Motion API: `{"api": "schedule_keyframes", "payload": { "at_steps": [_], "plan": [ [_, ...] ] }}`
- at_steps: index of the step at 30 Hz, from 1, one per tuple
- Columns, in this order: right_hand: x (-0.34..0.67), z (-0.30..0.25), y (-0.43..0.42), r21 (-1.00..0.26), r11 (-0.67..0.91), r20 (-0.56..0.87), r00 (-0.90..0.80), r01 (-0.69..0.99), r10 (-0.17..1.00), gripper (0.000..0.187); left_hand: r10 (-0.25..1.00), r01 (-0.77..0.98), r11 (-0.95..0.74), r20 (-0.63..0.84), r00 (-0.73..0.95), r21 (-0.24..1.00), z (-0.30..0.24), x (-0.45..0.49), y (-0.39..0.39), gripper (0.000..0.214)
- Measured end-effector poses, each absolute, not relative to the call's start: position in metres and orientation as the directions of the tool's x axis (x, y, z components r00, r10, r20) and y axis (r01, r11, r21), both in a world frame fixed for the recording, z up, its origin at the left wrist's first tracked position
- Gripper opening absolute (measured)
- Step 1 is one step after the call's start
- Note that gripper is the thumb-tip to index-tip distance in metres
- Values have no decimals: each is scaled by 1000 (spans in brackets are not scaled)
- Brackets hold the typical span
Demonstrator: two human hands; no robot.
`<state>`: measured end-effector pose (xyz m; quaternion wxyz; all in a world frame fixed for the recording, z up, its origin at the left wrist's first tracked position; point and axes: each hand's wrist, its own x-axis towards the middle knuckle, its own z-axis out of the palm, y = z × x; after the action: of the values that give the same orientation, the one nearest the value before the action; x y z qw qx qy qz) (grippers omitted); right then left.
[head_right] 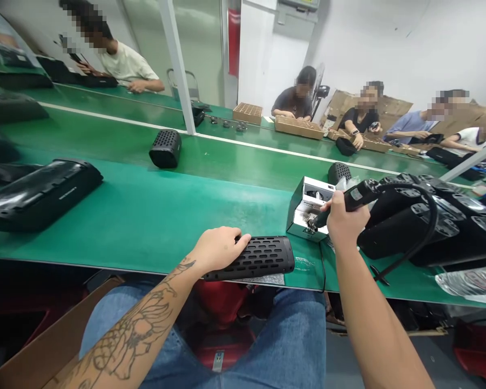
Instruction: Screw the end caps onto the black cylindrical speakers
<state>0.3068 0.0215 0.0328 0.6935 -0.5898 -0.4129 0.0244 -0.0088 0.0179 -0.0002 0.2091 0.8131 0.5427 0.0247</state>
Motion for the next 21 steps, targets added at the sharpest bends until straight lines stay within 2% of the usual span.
{"api": "schedule_keyframes", "payload": {
  "at_steps": [4,7,9,10,12,15,18,21],
  "plan": [
    [299,36,8,-845,311,534,639,436,554,32,876,862,-308,-232,422,402,4,-16,23,64],
    [281,56,-13,-850,369,527,631,377,570,22,816,810,-357,-266,512,465,7,-29,28,60],
    [262,73,-33,-856,441,509,595,270,622,16,778,762,-375,-267,568,528,8,-38,30,58],
    [250,81,-44,-852,490,501,555,184,663,16,772,743,-373,-258,581,556,8,-41,31,57],
    [223,92,-64,-840,542,501,370,-10,783,24,783,724,-356,-234,576,591,5,-46,31,56],
    [176,93,-80,-809,546,534,118,-219,837,34,797,713,-340,-214,564,613,2,-46,30,53],
    [135,80,-76,-795,516,542,6,-319,840,35,783,682,-334,-212,585,650,2,-45,28,42],
    [110,65,-63,-821,475,522,-78,-318,849,32,773,667,-343,-205,600,661,5,-46,26,30]
  ]
}}
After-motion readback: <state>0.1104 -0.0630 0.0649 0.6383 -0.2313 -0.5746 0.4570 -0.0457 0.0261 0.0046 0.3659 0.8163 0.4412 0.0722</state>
